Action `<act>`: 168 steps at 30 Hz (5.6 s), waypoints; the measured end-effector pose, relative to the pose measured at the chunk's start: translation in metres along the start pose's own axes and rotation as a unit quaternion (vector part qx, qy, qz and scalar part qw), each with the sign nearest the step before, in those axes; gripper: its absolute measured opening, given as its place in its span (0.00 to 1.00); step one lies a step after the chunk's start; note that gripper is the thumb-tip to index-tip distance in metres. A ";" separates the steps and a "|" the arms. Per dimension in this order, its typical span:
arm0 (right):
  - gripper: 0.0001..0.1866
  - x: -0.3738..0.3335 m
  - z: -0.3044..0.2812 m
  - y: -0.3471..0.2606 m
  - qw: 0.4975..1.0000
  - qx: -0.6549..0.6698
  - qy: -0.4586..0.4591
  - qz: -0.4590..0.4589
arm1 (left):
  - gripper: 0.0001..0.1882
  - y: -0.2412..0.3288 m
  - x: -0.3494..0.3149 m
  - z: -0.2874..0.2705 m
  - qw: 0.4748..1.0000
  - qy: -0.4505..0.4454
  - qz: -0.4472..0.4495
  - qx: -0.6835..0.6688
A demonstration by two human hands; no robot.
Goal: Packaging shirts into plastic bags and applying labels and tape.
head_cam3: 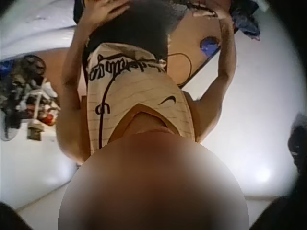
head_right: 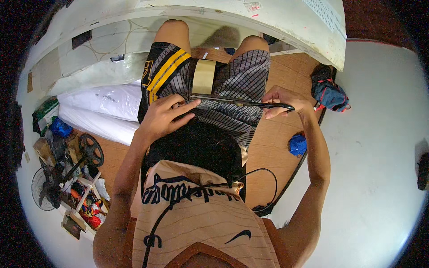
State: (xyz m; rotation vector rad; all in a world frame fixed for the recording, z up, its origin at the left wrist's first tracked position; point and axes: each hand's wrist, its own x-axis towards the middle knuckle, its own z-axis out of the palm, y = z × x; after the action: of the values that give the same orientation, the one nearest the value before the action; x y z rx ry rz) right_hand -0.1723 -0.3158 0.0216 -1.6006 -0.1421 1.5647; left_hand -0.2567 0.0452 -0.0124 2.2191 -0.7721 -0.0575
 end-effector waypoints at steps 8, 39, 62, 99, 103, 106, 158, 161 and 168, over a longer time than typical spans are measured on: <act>0.20 -0.011 0.007 0.010 0.999 -0.033 0.022 0.030 | 0.20 0.005 0.000 -0.002 0.999 0.032 -0.003 -0.039; 0.19 -0.009 -0.132 -0.051 0.678 -0.340 0.650 -0.045 | 0.09 0.001 0.130 -0.086 0.929 0.157 -0.122 -0.311; 0.06 0.083 0.003 -0.176 0.738 0.030 0.469 -0.485 | 0.23 -0.027 0.138 -0.118 0.886 0.275 -0.261 -0.267; 0.11 0.162 -0.076 -0.201 0.812 0.096 0.491 -0.303 | 0.12 -0.126 0.211 -0.069 0.865 0.367 -0.239 -0.246; 0.12 0.171 -0.082 -0.202 0.810 0.075 0.504 -0.290 | 0.14 -0.130 0.213 -0.070 0.868 0.372 -0.250 -0.215; 0.12 0.173 -0.086 -0.202 0.804 0.030 0.527 -0.275 | 0.14 -0.126 0.214 -0.072 0.874 0.370 -0.260 -0.180; 0.11 0.186 -0.067 -0.198 0.728 -0.009 0.606 -0.319 | 0.16 -0.126 0.217 -0.072 0.891 0.335 -0.303 -0.036; 0.13 0.193 -0.071 -0.191 0.677 0.045 0.657 -0.328 | 0.16 -0.121 0.220 -0.070 0.891 0.332 -0.308 -0.041; 0.09 0.183 -0.057 -0.180 0.651 0.030 0.659 -0.376 | 0.15 -0.119 0.217 -0.075 0.889 0.318 -0.327 -0.043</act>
State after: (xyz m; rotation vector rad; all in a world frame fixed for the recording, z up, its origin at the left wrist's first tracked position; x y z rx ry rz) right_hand -0.0017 -0.1195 -0.0134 -1.8674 0.0617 -0.4120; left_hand 0.0016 0.0376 0.0006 2.1189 0.3402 0.2898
